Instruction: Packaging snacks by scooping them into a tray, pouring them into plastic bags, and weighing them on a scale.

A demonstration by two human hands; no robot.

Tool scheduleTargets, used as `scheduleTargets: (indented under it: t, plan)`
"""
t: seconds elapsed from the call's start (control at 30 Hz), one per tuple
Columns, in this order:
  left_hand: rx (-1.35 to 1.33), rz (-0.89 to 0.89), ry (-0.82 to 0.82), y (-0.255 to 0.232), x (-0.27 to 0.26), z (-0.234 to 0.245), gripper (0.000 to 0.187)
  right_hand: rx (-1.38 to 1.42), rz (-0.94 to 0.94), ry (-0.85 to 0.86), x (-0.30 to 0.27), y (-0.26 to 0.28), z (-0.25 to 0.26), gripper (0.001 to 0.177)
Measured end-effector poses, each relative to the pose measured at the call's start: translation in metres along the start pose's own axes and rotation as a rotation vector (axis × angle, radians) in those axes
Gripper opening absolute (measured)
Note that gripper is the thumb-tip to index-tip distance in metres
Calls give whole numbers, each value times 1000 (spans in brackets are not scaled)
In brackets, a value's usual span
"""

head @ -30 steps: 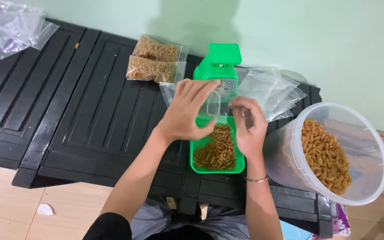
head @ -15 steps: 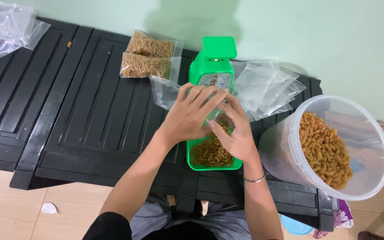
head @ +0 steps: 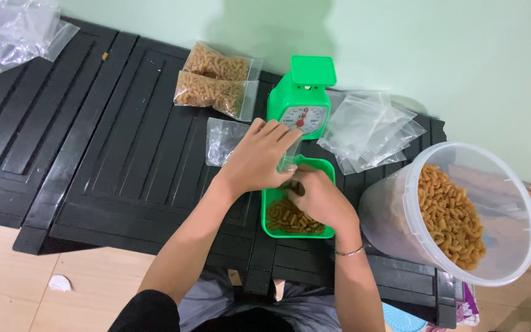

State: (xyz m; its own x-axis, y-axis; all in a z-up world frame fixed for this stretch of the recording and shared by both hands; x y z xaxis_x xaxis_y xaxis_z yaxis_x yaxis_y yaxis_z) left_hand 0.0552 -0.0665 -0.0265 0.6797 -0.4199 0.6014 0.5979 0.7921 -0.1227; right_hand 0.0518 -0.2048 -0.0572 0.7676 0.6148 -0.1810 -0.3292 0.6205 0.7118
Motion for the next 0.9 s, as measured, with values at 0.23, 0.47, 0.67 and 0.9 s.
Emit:
scheduleTargets:
  t: [0.23,0.47,0.67,0.9]
  plan:
    - [-39,67,138,4,1,9,62,99,105,-177,-4,-3,22,20]
    - [-144,97,258,2,5,14,65,377,280,-584,-13,8,46,9]
    - [-259,124,191,2,2,15,66,416,334,-628,-19,16,48,10]
    - [-805,283,-198,10,1,43,62,168,223,-136,-13,45,22,16]
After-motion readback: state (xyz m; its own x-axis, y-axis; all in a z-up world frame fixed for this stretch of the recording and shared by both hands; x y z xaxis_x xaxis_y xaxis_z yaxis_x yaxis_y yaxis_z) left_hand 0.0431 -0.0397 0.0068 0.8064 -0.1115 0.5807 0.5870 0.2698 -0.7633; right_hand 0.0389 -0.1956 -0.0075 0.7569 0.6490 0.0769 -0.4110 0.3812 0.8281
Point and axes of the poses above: each hand's wrist, its own x-axis towards the middle knuckle, its own z-axis out of the back of the hand, y = z × x, the point moved 6 cm from there along x, towards the middle knuckle, and after that the axes turned 6 degrees about x, right-handed, at the moved point
